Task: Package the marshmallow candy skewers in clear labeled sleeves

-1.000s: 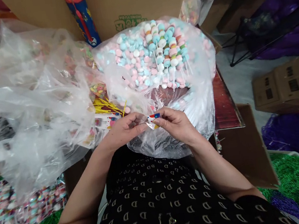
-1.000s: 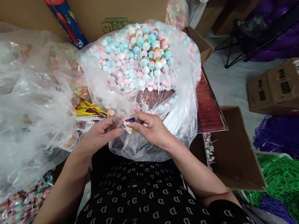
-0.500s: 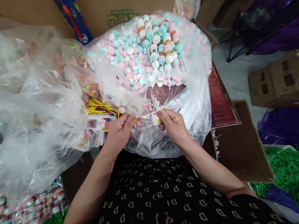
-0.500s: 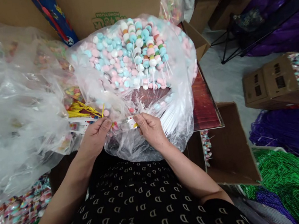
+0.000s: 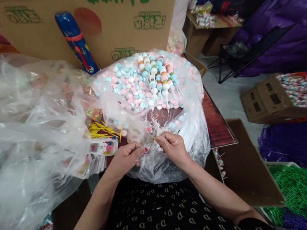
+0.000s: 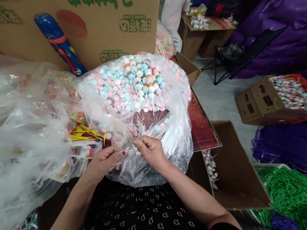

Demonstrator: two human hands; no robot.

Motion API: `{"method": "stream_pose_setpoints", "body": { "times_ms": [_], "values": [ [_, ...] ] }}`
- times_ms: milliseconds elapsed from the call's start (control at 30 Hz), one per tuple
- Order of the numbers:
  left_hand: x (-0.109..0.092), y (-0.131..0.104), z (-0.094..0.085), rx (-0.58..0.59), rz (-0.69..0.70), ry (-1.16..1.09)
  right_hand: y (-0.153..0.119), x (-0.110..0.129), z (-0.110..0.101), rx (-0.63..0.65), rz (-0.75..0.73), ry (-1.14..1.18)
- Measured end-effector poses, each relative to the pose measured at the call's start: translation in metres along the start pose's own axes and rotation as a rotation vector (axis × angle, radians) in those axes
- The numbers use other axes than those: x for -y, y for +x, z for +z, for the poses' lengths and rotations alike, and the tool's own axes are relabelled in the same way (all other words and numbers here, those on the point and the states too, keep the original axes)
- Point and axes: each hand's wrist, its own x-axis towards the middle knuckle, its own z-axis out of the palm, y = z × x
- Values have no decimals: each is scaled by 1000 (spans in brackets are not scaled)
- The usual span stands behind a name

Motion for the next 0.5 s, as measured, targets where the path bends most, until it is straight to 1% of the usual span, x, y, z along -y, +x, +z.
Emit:
{"method": "stream_pose_setpoints", "body": {
  "times_ms": [33, 100, 200, 267, 333, 400, 433, 500],
  "values": [
    [1, 0, -1, -21, 14, 24, 1, 2, 0, 4, -37, -26],
    [4, 2, -1, -101, 46, 57, 5, 5, 2, 15, -89, -55],
    [5, 3, -2, -217, 91, 112, 13, 8, 6, 19, -106, -60],
    [5, 1, -3, -255, 136, 129, 19, 8, 8, 40, -106, -66],
    [6, -2, -5, -286, 150, 92, 28, 7, 8, 100, -119, -83],
    [10, -6, -8, -346, 116, 3, 44, 5, 5, 131, -128, -99],
    [13, -7, -9, -381, 90, -54, 54, 5, 3, 110, -123, -105],
    [20, -8, -12, -439, 64, -176, 81, 6, -4, 3, -100, -124]
  ]
}}
